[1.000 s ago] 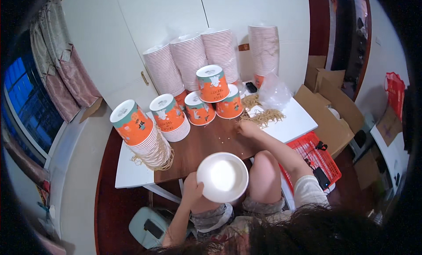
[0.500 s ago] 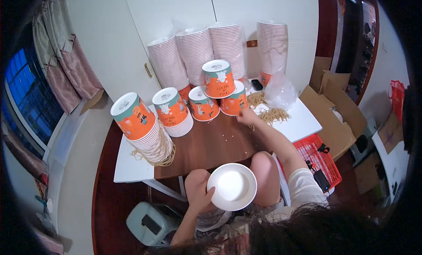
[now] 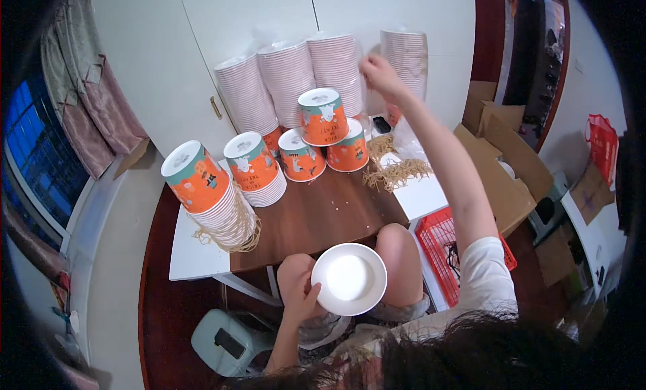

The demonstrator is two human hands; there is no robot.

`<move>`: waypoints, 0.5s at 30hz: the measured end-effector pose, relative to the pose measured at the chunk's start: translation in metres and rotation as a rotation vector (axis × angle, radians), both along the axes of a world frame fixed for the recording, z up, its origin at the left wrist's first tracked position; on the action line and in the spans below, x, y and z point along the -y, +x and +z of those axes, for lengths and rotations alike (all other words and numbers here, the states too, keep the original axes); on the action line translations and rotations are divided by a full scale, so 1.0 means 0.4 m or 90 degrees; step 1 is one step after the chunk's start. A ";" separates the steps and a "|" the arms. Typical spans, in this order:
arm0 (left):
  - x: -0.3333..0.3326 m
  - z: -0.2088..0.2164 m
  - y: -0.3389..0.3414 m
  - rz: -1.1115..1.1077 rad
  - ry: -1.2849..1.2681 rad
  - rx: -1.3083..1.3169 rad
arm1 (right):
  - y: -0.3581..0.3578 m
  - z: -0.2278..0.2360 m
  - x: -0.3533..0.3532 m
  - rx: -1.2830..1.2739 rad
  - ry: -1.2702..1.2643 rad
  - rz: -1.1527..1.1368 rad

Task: Attaching elastic bands to paper food containers for packaging.

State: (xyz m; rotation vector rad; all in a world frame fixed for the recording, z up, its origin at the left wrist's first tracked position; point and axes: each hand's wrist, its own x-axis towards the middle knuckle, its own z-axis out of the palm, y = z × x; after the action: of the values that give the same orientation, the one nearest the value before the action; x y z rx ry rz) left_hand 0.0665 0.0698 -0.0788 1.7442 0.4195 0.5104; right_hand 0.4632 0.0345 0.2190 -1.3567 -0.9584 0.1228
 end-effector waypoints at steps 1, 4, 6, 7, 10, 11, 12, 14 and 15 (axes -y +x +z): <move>0.002 0.014 -0.004 -0.007 0.032 -0.003 | -0.018 0.050 0.011 0.058 -0.005 -0.045; 0.004 0.019 -0.005 -0.003 0.067 -0.003 | -0.038 0.178 0.030 0.135 0.100 -0.071; 0.008 0.014 -0.004 0.011 0.065 -0.003 | -0.074 0.227 0.051 0.173 0.155 -0.008; 0.010 0.018 -0.012 0.023 0.064 0.024 | -0.116 0.240 0.064 0.182 0.158 0.026; 0.028 0.073 -0.012 0.025 0.059 0.029 | -0.236 0.163 0.124 0.272 0.025 -0.010; 0.031 0.089 -0.015 0.023 0.067 0.014 | -0.267 0.106 0.138 0.329 -0.035 0.012; 0.029 0.084 -0.012 0.022 0.063 0.013 | -0.294 0.048 0.158 0.389 -0.094 0.030; 0.024 0.069 -0.043 0.042 0.053 0.004 | -0.394 -0.056 0.166 0.436 -0.167 0.070; 0.029 0.065 -0.034 0.031 0.051 0.009 | -0.383 -0.122 0.163 0.433 -0.160 0.103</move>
State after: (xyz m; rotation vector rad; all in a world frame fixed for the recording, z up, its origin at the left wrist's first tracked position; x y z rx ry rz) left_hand 0.0529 0.0583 -0.0527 1.8099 0.4384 0.5806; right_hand 0.3101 -0.0305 0.1702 -1.5859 -1.6670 -0.1112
